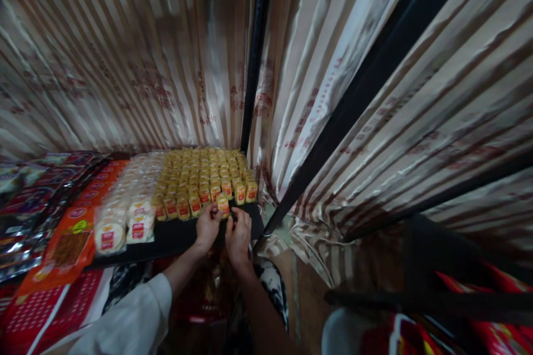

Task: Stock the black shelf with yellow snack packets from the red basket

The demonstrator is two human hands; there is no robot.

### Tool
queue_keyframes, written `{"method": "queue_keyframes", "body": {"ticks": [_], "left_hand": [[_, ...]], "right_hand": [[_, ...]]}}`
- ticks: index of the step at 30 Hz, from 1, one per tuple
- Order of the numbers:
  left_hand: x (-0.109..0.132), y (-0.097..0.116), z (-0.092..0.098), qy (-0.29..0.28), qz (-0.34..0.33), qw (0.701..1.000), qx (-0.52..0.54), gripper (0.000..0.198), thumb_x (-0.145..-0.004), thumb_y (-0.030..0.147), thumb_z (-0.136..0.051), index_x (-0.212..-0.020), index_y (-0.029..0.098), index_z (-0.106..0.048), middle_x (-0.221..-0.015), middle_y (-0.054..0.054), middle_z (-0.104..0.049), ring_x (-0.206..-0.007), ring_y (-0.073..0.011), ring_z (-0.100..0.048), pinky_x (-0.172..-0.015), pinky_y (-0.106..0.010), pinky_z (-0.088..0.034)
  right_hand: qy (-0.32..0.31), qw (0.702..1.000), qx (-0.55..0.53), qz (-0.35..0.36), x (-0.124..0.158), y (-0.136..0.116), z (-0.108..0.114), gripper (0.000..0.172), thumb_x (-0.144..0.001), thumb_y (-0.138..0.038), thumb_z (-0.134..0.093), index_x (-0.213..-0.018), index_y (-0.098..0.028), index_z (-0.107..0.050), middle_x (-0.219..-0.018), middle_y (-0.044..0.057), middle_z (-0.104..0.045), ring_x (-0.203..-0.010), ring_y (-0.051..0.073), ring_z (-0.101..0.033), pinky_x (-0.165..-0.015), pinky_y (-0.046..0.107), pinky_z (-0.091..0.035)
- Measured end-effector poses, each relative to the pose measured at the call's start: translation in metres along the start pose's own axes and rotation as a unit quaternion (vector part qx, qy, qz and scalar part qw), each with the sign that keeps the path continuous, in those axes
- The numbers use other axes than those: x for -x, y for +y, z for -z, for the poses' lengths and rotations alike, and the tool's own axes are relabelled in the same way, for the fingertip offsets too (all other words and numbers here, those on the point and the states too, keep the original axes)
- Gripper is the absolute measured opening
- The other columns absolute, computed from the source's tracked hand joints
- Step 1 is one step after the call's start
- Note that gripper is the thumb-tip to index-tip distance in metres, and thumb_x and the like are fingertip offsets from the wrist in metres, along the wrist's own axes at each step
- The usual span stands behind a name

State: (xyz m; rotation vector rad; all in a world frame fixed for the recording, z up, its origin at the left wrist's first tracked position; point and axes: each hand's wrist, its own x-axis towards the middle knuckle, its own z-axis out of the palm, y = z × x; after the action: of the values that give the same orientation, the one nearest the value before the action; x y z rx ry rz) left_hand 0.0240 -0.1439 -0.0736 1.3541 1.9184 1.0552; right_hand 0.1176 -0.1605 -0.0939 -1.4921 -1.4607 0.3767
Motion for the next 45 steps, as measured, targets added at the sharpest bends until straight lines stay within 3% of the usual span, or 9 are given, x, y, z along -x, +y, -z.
{"method": "queue_keyframes", "body": {"ticks": [5,12,20,30,35,45], "left_hand": [[-0.009,0.013,-0.007,0.021,-0.020,0.999,-0.030,0.024,-0.082,0.024,-0.052,-0.104,0.018,-0.059,-0.098,-0.008,-0.060,-0.090,-0.0182,-0.059,-0.080,-0.027,-0.045],[-0.011,0.013,-0.016,0.019,-0.043,0.998,-0.042,0.028,-0.085,0.024,-0.048,-0.110,0.016,-0.053,-0.099,-0.009,-0.060,-0.091,-0.0195,-0.060,-0.080,-0.030,-0.045],[-0.012,0.004,-0.018,0.040,-0.099,0.993,-0.051,0.012,-0.085,0.021,-0.045,-0.092,0.016,-0.053,-0.093,-0.008,-0.056,-0.085,-0.0183,-0.058,-0.078,-0.031,-0.047],[-0.010,-0.008,-0.015,-0.014,-0.199,0.980,0.004,0.028,-0.089,0.020,-0.035,-0.104,0.020,-0.059,-0.101,-0.007,-0.057,-0.095,-0.0164,-0.058,-0.089,-0.029,-0.046],[-0.013,-0.016,-0.017,-0.030,-0.191,0.981,0.013,0.034,-0.089,0.019,-0.034,-0.112,0.020,-0.059,-0.109,-0.008,-0.058,-0.103,-0.0166,-0.056,-0.095,-0.029,-0.043],[-0.018,-0.019,-0.020,-0.059,-0.180,0.981,0.048,0.036,-0.089,0.023,-0.035,-0.115,0.018,-0.060,-0.117,-0.009,-0.059,-0.110,-0.0175,-0.054,-0.102,-0.031,-0.039]], "right_hand": [[-0.040,0.998,0.007,0.049,-0.004,0.003,-0.006,0.029,-0.084,-0.020,-0.038,-0.103,-0.018,-0.060,-0.100,0.010,-0.061,-0.095,0.020,-0.053,-0.085,0.038,-0.046],[-0.051,0.998,0.006,0.036,-0.011,0.012,-0.011,0.038,-0.086,-0.018,-0.034,-0.116,-0.018,-0.058,-0.105,0.011,-0.061,-0.096,0.018,-0.057,-0.085,0.032,-0.047],[-0.067,0.996,0.047,0.038,-0.009,0.015,-0.013,0.042,-0.086,-0.018,-0.035,-0.123,-0.017,-0.055,-0.110,0.011,-0.061,-0.102,0.019,-0.055,-0.089,0.034,-0.045],[-0.085,0.990,0.096,0.059,-0.008,0.013,-0.014,0.049,-0.086,-0.017,-0.036,-0.135,-0.020,-0.042,-0.106,0.010,-0.062,-0.099,0.022,-0.053,-0.086,0.037,-0.046],[-0.059,0.990,0.114,0.059,-0.007,0.012,-0.015,0.048,-0.087,-0.022,-0.040,-0.135,-0.024,-0.042,-0.121,0.011,-0.053,-0.103,0.023,-0.051,-0.086,0.038,-0.046],[-0.098,0.984,0.144,0.048,-0.009,0.012,-0.020,0.045,-0.088,-0.022,-0.041,-0.133,-0.023,-0.045,-0.135,0.008,-0.046,-0.109,0.023,-0.048,-0.090,0.037,-0.043]]}}
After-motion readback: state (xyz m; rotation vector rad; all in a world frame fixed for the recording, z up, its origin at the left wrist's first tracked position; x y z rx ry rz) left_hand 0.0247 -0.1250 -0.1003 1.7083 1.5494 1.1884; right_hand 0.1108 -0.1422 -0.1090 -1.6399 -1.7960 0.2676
